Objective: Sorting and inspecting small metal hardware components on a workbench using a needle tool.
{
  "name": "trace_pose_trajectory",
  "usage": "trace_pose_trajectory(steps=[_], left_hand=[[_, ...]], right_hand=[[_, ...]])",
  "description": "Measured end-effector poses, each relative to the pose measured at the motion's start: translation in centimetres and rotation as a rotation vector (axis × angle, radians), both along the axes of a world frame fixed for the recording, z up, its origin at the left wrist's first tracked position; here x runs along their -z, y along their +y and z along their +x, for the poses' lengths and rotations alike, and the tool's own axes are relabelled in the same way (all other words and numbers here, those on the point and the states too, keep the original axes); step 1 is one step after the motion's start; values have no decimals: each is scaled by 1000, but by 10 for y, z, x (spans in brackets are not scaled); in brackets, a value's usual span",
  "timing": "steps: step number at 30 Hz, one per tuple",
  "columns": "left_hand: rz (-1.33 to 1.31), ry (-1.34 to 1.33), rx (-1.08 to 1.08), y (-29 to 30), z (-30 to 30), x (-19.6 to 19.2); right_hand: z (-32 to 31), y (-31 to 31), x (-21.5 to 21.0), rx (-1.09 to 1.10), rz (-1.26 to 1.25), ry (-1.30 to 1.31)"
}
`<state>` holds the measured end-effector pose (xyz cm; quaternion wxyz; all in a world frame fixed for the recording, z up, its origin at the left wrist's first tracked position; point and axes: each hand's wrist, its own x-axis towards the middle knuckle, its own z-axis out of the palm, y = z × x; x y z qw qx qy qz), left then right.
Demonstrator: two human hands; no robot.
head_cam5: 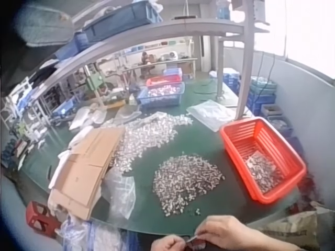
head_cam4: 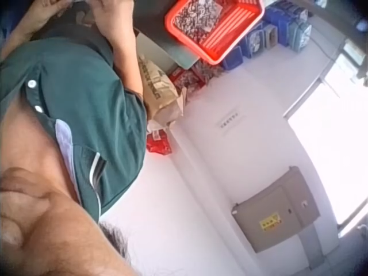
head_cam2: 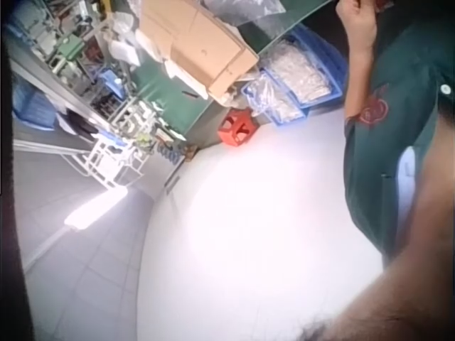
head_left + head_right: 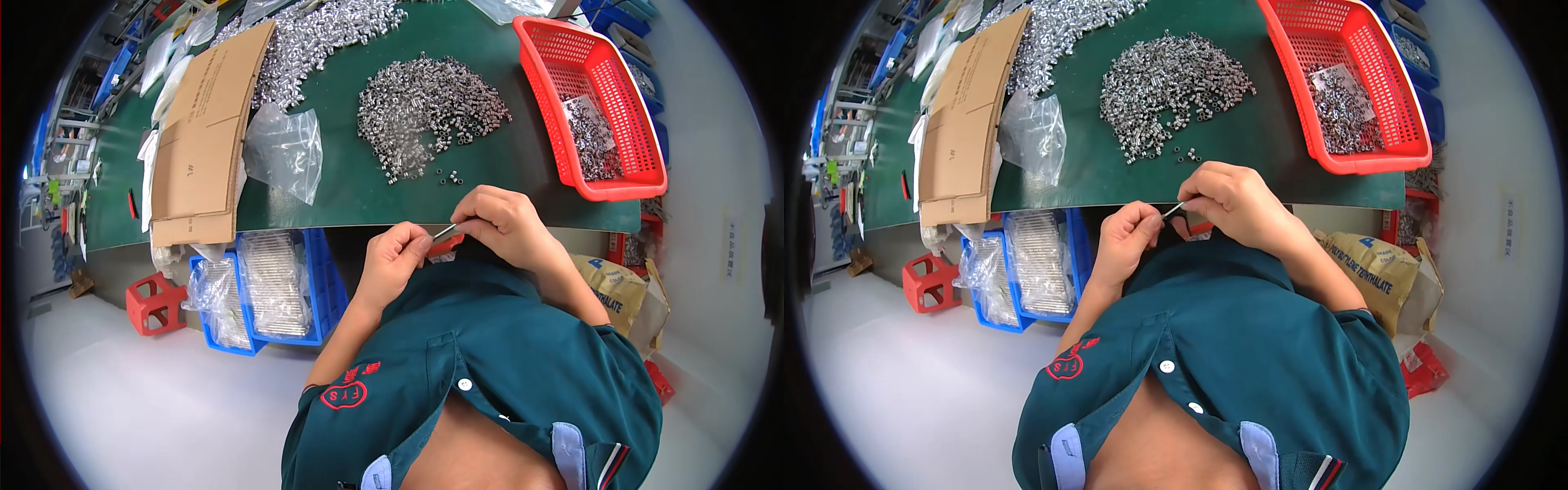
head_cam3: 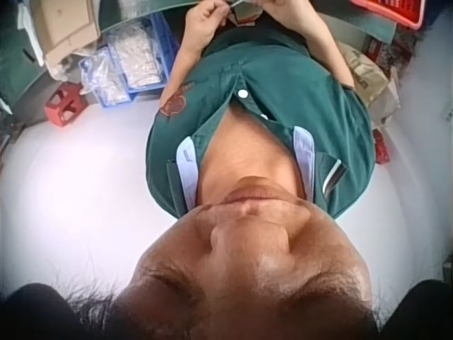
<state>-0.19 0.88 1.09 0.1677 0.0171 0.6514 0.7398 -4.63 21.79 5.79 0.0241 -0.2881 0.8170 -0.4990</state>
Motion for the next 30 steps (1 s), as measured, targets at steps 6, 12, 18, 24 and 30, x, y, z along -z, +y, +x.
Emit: trace_pose_trajectory(steps=[6, 12, 18, 24, 30], left_hand=[[-108, 109, 35, -1, -1, -7], [154, -133, 0, -1, 4, -1], [-3, -6, 23, 1, 6, -4], [-264, 295, -97, 5, 2, -11], [-62, 130, -67, -1, 3, -3]], right_hand=[[-1, 0, -10, -38, 45, -81], [5, -5, -1, -42, -65, 61], [8, -3, 4, 7, -161, -411], [9, -10, 9, 163, -413, -844], [6, -9, 8, 104, -160, -236]])
